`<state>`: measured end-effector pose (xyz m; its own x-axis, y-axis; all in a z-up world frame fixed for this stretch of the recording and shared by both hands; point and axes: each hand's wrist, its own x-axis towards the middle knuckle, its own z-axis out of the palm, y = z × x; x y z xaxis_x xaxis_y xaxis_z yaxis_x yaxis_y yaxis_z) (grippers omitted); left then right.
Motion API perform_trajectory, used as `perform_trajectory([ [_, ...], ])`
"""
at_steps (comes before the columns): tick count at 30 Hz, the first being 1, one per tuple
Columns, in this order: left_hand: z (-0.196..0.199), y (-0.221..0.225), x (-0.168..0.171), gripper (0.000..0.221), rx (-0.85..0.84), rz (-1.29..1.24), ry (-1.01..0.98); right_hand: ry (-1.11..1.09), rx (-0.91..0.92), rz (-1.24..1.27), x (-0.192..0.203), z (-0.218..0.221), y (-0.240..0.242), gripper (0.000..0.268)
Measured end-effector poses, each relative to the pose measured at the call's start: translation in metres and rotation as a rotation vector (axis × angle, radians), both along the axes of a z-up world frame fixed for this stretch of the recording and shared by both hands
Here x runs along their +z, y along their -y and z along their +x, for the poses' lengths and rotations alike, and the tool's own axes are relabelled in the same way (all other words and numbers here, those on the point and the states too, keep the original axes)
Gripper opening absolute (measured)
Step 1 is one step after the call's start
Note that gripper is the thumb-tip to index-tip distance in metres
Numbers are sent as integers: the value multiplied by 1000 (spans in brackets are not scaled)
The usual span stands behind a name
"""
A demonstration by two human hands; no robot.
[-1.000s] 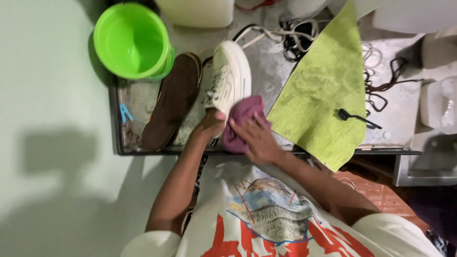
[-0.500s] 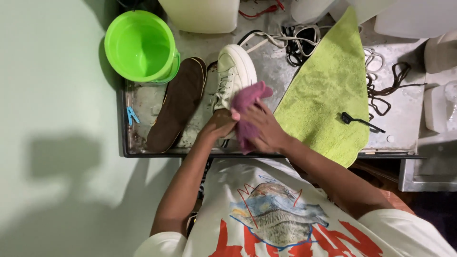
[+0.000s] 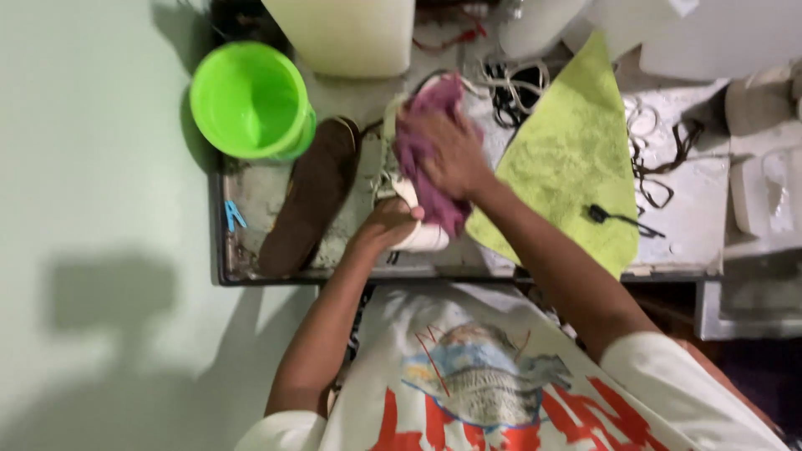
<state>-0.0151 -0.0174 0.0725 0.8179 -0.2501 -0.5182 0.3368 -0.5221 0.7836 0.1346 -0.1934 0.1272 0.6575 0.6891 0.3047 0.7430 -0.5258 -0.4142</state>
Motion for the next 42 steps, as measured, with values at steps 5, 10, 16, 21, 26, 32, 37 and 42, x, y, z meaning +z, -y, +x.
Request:
perform_trajectory([
  [5,7,0,17,151,19,25,66,-165,-19,105,17,-21,4,70],
  [10,-1,-2,71,66,-26,71,75,-324,65,67,5,-131,49,86],
  [16,-9,-14,-19,112,39,-187,15,-395,-11,77,6,-94,31,82],
  [21,-3,-14,-47,151,24,-52,118,-330,-69,35,24,10,-14,73],
  [26,-15,-5,-90,157,61,-49,110,-550,-86,199,19,10,-8,68],
  [32,-14,-12,-73,138,92,55,83,-539,-131,414,-29,-109,38,60],
  [37,13,3,85,161,148,-113,215,-426,48,287,-20,-153,73,75],
  [42,-37,-24,-142,165,92,13,126,-359,7,272,1,-42,10,63],
])
